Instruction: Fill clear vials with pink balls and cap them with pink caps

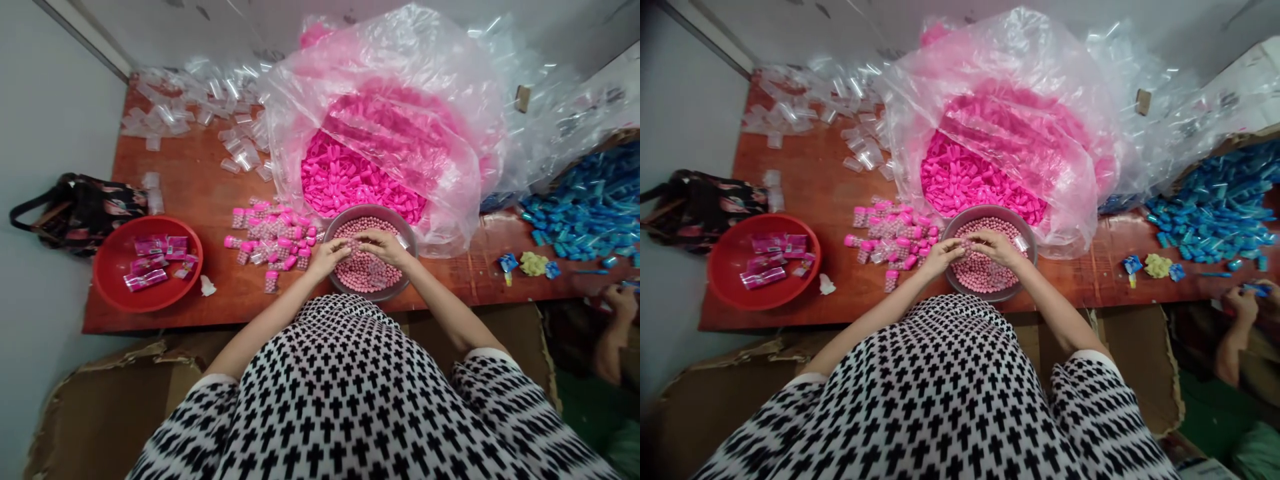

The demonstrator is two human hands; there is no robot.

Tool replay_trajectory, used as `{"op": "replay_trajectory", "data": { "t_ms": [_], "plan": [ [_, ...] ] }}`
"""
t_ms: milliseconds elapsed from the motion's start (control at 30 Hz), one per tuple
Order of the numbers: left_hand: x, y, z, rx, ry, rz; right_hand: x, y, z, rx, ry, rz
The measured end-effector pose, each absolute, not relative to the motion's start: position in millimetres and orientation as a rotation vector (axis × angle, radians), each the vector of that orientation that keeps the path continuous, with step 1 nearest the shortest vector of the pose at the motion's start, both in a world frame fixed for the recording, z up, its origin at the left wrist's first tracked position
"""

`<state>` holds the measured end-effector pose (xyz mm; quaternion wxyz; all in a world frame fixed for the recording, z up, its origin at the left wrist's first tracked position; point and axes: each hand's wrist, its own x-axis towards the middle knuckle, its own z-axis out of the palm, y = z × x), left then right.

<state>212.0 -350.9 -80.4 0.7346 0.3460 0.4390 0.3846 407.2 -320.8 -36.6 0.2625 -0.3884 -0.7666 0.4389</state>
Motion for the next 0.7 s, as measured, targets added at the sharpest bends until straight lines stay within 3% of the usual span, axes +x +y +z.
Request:
{"op": "replay_trajectory", "data": {
  "t_ms": [300,700],
  "plan": [
    [208.0,-350.2,-86.1,1.201,1.087,0.778,400.4,-323.7,-14.9,-1.231,-2.774,0.909],
    [194.4,-320.8,-84.8,1.224,0.915,0.624,406.2,-328.0,-47.2,-1.226,-2.647,0.865]
  ]
}}
